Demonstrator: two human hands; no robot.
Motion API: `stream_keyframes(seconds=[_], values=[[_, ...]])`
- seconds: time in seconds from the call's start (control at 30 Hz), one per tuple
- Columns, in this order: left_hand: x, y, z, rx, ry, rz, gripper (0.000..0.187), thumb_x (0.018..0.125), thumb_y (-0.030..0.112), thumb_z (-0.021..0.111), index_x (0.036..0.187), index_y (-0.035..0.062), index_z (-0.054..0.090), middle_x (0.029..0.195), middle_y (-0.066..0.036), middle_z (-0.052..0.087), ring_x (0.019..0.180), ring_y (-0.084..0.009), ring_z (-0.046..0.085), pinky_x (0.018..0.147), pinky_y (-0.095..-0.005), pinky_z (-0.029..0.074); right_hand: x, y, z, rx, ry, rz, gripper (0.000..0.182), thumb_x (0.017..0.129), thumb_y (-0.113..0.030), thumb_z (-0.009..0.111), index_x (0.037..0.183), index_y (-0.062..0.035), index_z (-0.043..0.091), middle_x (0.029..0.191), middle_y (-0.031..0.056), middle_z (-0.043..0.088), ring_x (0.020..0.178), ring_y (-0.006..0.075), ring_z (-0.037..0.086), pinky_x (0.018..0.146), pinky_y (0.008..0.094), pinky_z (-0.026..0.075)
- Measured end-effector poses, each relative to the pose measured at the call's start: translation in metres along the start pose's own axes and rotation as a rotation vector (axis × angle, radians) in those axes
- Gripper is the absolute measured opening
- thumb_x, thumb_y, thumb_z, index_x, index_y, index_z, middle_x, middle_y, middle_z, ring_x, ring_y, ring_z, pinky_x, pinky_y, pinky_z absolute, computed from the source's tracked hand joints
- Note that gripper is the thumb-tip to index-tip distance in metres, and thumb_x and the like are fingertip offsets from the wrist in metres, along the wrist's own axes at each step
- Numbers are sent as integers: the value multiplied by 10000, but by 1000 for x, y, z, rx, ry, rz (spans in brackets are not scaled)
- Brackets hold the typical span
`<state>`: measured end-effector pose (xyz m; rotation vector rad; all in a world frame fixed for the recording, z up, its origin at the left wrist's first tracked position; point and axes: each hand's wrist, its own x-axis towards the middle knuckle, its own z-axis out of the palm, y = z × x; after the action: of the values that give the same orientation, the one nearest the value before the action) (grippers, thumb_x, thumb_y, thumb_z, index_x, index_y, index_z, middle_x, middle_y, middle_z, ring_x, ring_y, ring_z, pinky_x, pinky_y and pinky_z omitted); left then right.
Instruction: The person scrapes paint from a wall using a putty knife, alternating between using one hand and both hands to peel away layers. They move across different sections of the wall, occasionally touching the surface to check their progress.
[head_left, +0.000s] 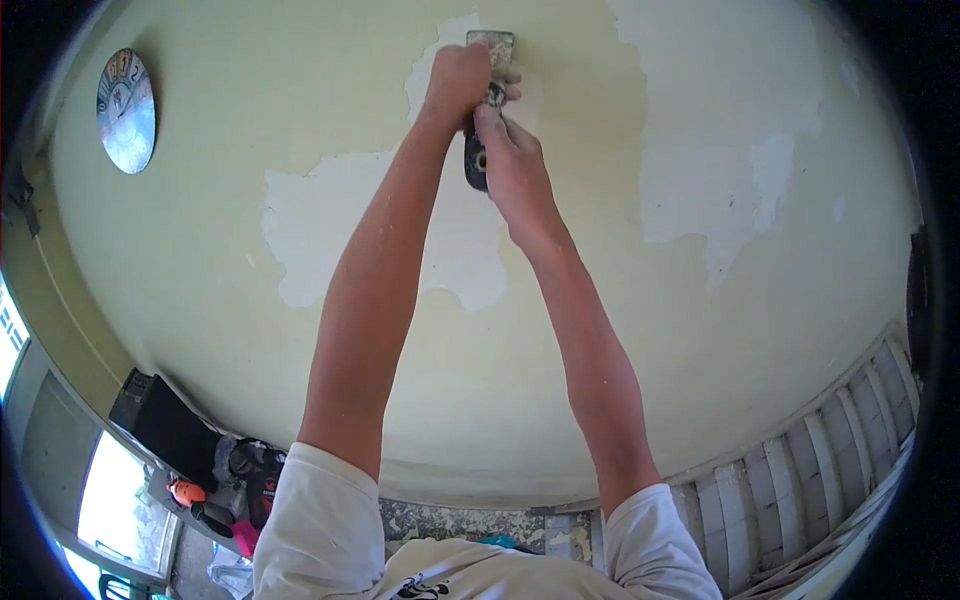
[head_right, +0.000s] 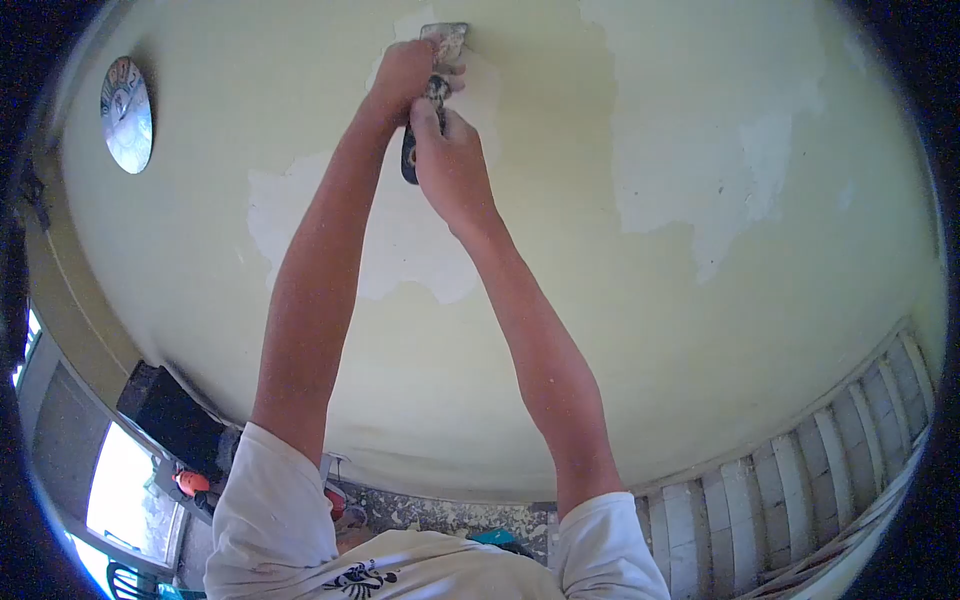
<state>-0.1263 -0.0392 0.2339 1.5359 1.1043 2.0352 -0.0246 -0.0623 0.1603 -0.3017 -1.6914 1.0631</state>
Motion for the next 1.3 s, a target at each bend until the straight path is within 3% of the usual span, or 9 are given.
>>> stream_keyframes(seconds=[0.2, 0.5, 0.57, 0.6, 0.7, 0.77, 1.0, 1.1, 1.3], values=[[-9, -7, 2, 194, -21, 115, 326, 849, 151, 337, 943, -116, 498, 737, -213, 617, 550, -268, 621, 450, -353, 489, 2, 25, 0, -28, 65, -143, 460, 893, -380, 397, 825, 53, 535, 615, 73, 496, 587, 152, 460, 569, 313, 388], [4, -7, -4, 156, -17, 17, 307, 884, 144, 348, 1031, -34, 551, 817, -152, 627, 652, -213, 636, 566, -326, 525, 6, 12, 1, -7, 46, -86, 447, 890, -370, 404, 789, 43, 543, 626, 61, 497, 607, 128, 448, 577, 307, 382], [27, -17, -9, 432, -48, 400, 321, 855, 153, 345, 937, -113, 506, 737, -203, 623, 556, -271, 629, 452, -348, 496, 12, 12, -2, -1, 50, -115, 452, 889, -372, 405, 781, 45, 542, 625, 58, 495, 606, 128, 446, 578, 307, 381], [20, 2, 2, -61, -12, 104, 317, 848, 146, 340, 924, -97, 529, 747, -185, 635, 567, -261, 637, 442, -328, 489, 20, 4, -6, -26, 38, -116, 452, 887, -372, 409, 779, 45, 544, 629, 57, 499, 608, 128, 448, 581, 307, 382], [30, 12, 0, 5, -70, 97, 322, 840, 147, 335, 922, -91, 536, 777, -180, 645, 583, -254, 644, 446, -318, 489, 25, -14, -15, -50, -4, -33, 414, 852, -456, 465, 943, -71, 585, 678, -43, 481, 605, 47, 426, 505, 205, 330], [26, 0, -3, -61, -99, 128, 332, 832, 152, 330, 963, -82, 525, 809, -180, 647, 607, -252, 649, 458, -311, 489, 18, -16, -20, -181, 12, -30, 408, 875, -359, 436, 847, 27, 565, 651, 92, 548, 621, 145, 512, 588, 317, 400], [-6, -13, -5, -134, -70, 11, 342, 928, 224, 306, 1090, -28, 471, 850, -158, 633, 654, -214, 624, 575, -300, 519, -9, 7, -7, -587, 337, -305, 270, 853, -288, 495, 1012, -94, 594, 581, 112, 599, 544, 336, 593, 548, 428, 464], [4, -9, -8, -135, -124, 28, 339, 927, 213, 294, 1097, -31, 457, 881, -162, 627, 690, -213, 622, 617, -300, 521, 7, 1, -14, -737, 418, -510, 257, 831, -261, 513, 1003, -103, 620, 637, 131, 621, 590, 324, 607, 580, 411, 477], [6, -2, -4, -270, -103, 31, 351, 931, 193, 250, 1130, -31, 434, 987, -152, 608, 793, -207, 612, 732, -319, 492, 17, -23, -28, -769, 322, -398, 262, 798, -268, 538, 952, -97, 664, 741, 129, 645, 701, 304, 623, 658, 376, 485]])
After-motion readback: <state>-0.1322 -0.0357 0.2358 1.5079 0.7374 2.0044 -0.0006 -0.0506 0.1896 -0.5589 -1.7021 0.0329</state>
